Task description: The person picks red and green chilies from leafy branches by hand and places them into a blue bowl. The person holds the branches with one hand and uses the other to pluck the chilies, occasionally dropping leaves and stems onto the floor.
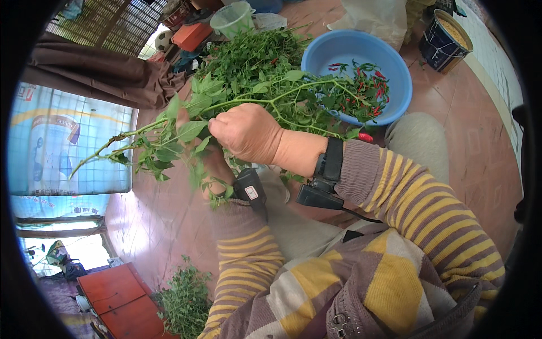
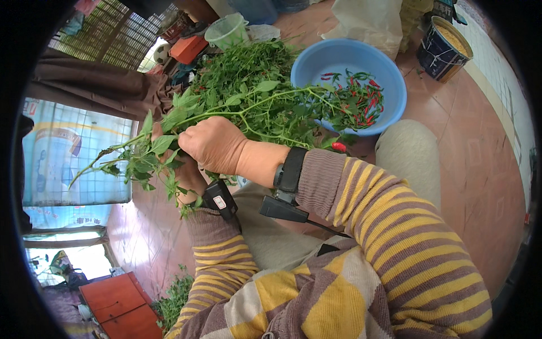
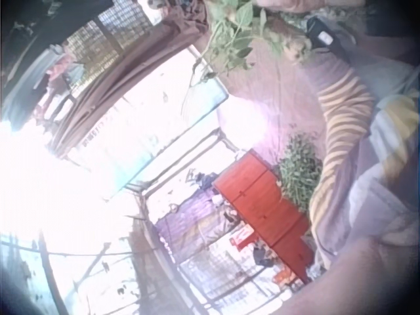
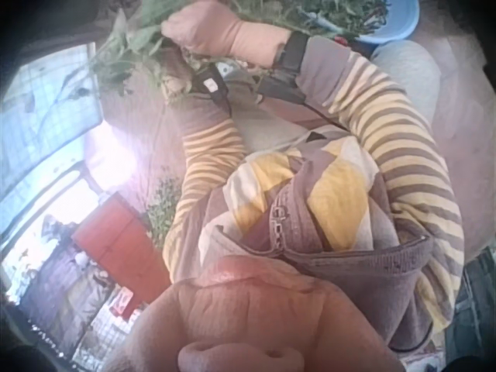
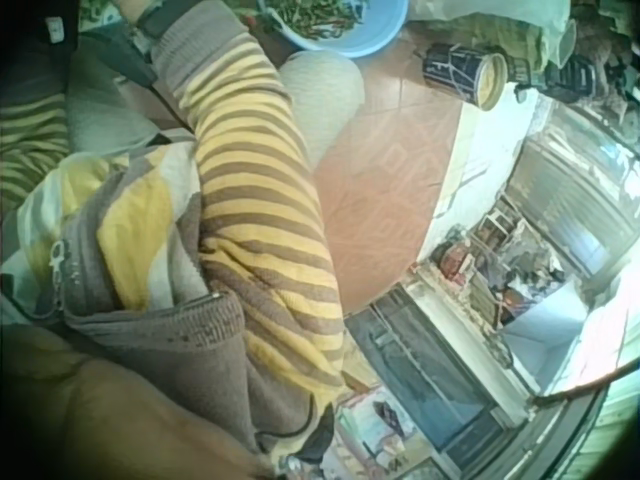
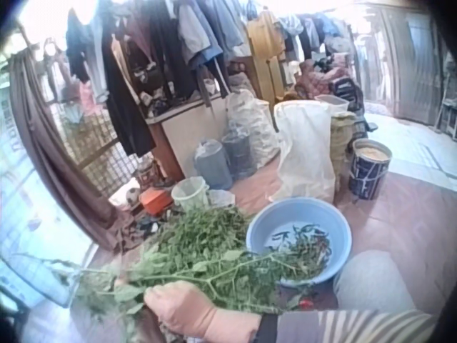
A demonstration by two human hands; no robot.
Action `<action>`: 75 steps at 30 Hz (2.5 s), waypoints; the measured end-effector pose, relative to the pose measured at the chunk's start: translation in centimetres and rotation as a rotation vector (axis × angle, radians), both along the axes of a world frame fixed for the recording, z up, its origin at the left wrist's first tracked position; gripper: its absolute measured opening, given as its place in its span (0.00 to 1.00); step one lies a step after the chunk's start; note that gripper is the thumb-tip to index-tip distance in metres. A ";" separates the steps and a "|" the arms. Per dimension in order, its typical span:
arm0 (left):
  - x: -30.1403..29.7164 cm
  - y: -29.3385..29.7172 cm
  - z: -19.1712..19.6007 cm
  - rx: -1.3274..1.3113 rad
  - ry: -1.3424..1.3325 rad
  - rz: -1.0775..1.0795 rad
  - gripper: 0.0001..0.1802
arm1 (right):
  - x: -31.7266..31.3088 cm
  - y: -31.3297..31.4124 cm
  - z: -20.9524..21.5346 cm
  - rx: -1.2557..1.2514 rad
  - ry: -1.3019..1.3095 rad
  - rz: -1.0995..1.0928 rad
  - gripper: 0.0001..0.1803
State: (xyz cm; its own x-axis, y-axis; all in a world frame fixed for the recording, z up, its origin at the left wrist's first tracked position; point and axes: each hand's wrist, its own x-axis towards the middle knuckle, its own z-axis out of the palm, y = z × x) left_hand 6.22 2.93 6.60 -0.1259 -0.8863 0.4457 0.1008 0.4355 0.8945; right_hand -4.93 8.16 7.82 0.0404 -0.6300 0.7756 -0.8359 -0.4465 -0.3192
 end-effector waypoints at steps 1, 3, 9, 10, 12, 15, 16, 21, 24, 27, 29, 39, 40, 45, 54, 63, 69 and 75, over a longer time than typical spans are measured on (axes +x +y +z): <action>0.1 0.0 -0.3 -0.114 -0.106 0.027 0.24 | 0.3 0.0 -0.1 0.008 0.005 0.000 0.05; 0.2 -0.3 -0.4 0.065 0.081 -0.069 0.24 | 0.7 0.1 -0.3 0.068 0.020 0.004 0.05; 0.9 0.6 0.6 -0.004 -0.083 -0.054 0.23 | 0.4 1.0 -0.7 0.361 -0.364 0.045 0.09; 1.2 1.1 0.8 -0.170 -0.306 0.026 0.23 | 0.0 1.2 -0.6 0.431 -0.513 0.091 0.11; 1.2 1.2 1.1 -0.215 -0.328 0.081 0.24 | -1.4 1.6 -0.3 0.612 -0.699 0.193 0.14; 1.3 0.7 1.3 -0.154 -0.316 0.082 0.25 | -3.0 2.1 0.4 0.810 -0.937 0.306 0.13; 1.3 0.2 1.3 -0.104 -0.235 0.036 0.25 | -3.7 2.6 0.6 0.879 -0.991 0.374 0.13; 1.7 -1.4 0.2 0.039 0.071 -0.091 0.27 | -4.3 4.5 0.8 0.861 -0.843 0.404 0.21; 1.9 -2.1 -0.8 -0.081 0.086 -0.130 0.27 | -3.2 5.9 0.4 0.642 -0.505 0.238 0.26; 1.9 -3.5 -0.7 0.209 0.425 -0.167 0.21 | -1.7 7.1 -0.1 0.649 -0.324 0.165 0.29; 1.7 -4.5 -0.2 0.397 0.622 -0.124 0.17 | -0.8 7.5 -0.6 0.617 -0.208 0.165 0.29; 1.4 -2.1 -0.1 -0.042 0.225 0.058 0.19 | 0.0 7.9 -2.7 0.706 -0.055 0.206 0.22; 1.5 -1.9 -0.3 -0.151 0.136 0.072 0.20 | -0.2 8.0 -2.7 0.654 -0.114 0.215 0.21; 2.7 -2.3 -1.6 -0.106 -0.233 0.324 0.24 | -3.1 8.5 -2.2 0.840 -0.594 0.356 0.16; 4.2 -6.3 -6.5 -0.420 -0.159 0.690 0.16 | -7.5 8.3 -2.3 0.863 -1.241 0.585 0.18; 10.8 -12.4 -11.0 -0.677 -1.213 0.798 0.11 | -12.0 11.4 -3.6 0.790 -1.153 0.022 0.13; 9.7 -9.6 -10.1 -0.615 -1.226 1.039 0.11 | -13.1 13.3 -5.6 0.900 -1.050 -0.092 0.09; 8.3 -7.2 -7.1 -0.459 -1.543 0.987 0.11 | -11.1 13.8 -6.1 0.939 -0.814 0.130 0.22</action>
State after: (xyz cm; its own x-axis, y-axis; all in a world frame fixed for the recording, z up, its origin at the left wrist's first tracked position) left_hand 14.53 -4.31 -0.50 -0.1817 -0.7421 0.6452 -0.9699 0.0271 -0.2420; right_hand -16.06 21.93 1.70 -0.1366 -0.9803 -0.1427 -0.2129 0.1697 -0.9622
